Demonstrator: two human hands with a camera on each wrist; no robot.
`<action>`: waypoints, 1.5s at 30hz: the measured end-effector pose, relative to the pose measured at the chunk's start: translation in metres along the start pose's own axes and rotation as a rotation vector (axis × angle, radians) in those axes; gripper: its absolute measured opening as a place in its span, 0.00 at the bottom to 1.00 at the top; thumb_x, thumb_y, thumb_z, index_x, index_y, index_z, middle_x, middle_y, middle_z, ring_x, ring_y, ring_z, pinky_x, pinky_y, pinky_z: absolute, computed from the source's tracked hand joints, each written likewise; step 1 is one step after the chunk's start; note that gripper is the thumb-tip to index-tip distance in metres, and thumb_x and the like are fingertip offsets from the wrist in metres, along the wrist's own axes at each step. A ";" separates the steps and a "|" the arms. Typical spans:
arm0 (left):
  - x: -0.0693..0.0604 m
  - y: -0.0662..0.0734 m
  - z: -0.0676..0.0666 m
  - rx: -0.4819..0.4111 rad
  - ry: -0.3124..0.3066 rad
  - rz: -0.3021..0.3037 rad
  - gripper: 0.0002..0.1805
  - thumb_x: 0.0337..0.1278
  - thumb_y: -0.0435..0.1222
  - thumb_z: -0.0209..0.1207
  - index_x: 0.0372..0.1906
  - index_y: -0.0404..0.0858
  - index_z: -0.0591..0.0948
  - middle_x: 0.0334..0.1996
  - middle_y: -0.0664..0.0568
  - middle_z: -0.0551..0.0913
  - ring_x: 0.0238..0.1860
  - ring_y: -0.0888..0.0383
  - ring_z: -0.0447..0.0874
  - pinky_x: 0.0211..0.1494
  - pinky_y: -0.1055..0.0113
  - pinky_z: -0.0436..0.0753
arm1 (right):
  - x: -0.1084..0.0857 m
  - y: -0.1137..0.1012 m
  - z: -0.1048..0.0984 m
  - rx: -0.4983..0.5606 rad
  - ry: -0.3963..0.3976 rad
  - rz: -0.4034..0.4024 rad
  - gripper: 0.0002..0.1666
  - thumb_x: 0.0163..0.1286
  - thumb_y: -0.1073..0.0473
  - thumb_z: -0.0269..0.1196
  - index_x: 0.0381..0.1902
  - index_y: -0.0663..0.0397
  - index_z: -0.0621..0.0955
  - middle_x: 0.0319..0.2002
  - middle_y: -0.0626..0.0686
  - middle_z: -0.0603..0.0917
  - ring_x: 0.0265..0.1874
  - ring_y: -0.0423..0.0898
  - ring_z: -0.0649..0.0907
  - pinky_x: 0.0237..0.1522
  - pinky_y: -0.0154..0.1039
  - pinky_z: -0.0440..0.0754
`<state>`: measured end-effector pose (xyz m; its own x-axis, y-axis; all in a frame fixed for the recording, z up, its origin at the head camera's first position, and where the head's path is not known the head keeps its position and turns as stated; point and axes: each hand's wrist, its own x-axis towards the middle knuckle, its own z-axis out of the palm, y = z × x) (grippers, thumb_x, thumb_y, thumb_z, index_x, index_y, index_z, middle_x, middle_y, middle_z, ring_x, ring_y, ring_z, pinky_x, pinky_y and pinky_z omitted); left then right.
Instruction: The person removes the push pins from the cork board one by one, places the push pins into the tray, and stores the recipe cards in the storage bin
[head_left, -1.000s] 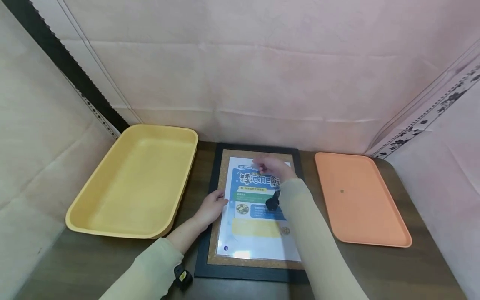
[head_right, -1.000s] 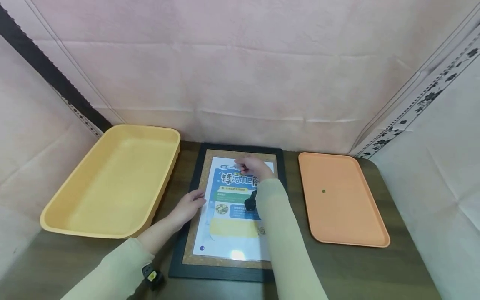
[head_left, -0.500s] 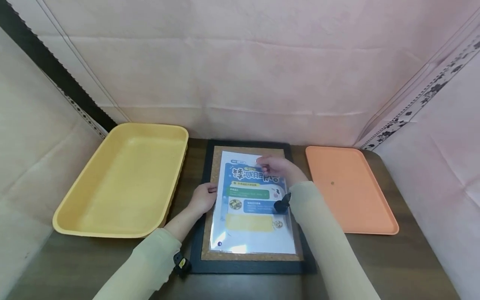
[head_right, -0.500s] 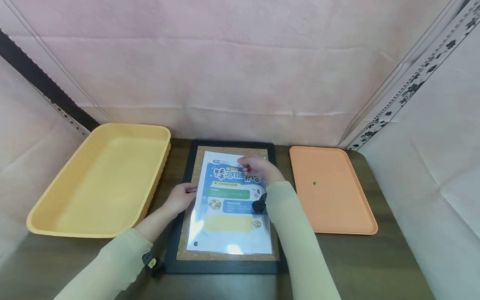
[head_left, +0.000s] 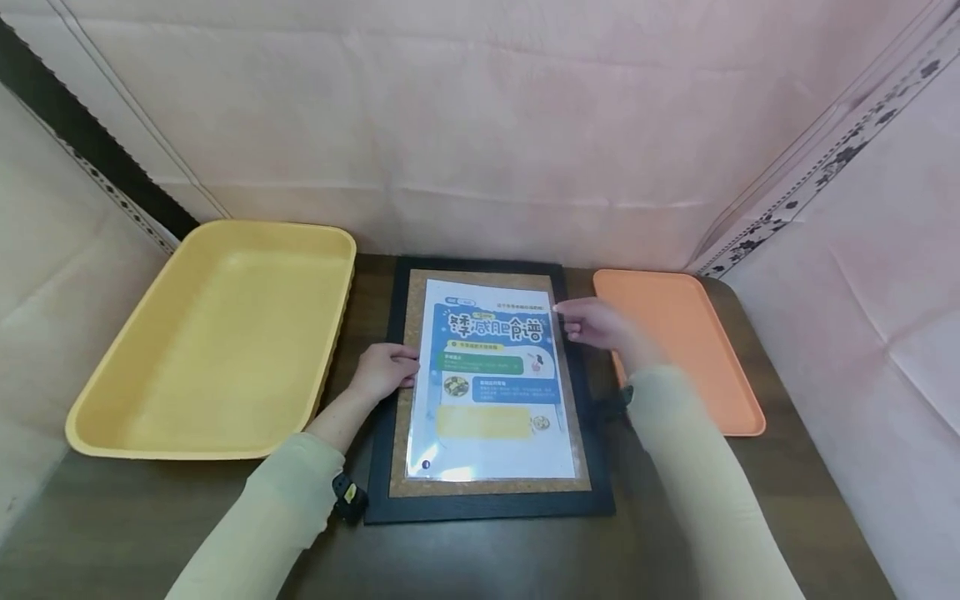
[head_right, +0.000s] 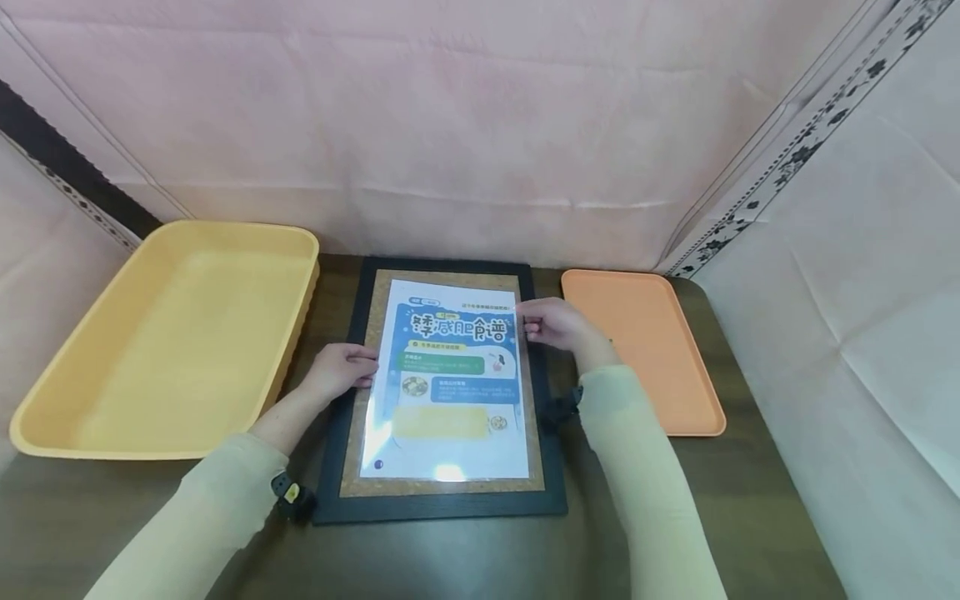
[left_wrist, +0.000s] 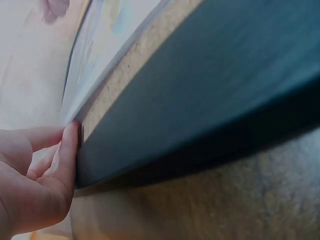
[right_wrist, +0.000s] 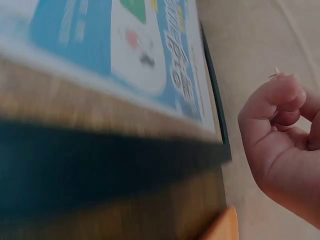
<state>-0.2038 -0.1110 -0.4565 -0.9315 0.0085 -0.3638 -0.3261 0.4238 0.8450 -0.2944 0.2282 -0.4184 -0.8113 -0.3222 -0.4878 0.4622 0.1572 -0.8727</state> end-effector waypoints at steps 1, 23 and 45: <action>0.001 0.000 0.000 -0.004 -0.005 0.002 0.18 0.62 0.34 0.54 0.54 0.30 0.77 0.47 0.36 0.83 0.35 0.58 0.85 0.41 0.69 0.85 | -0.005 0.001 -0.007 0.015 0.000 -0.008 0.14 0.71 0.56 0.54 0.47 0.58 0.79 0.25 0.47 0.72 0.21 0.38 0.71 0.28 0.25 0.71; 0.001 -0.003 -0.004 -0.024 -0.075 0.008 0.21 0.65 0.36 0.52 0.59 0.31 0.73 0.53 0.36 0.79 0.41 0.59 0.84 0.42 0.73 0.83 | -0.099 0.048 -0.115 0.299 -0.012 0.018 0.24 0.77 0.64 0.37 0.24 0.53 0.75 0.17 0.45 0.68 0.20 0.39 0.69 0.27 0.28 0.71; -0.002 -0.004 -0.006 0.011 -0.095 -0.001 0.22 0.66 0.39 0.51 0.61 0.32 0.72 0.55 0.37 0.78 0.49 0.50 0.83 0.46 0.72 0.82 | -0.089 0.077 -0.123 -0.124 0.288 0.195 0.08 0.71 0.58 0.53 0.37 0.56 0.77 0.18 0.44 0.69 0.17 0.39 0.70 0.29 0.31 0.78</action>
<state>-0.2017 -0.1185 -0.4564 -0.9114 0.0938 -0.4006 -0.3247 0.4341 0.8403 -0.2307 0.3834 -0.4453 -0.7878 -0.0021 -0.6159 0.5856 0.3074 -0.7501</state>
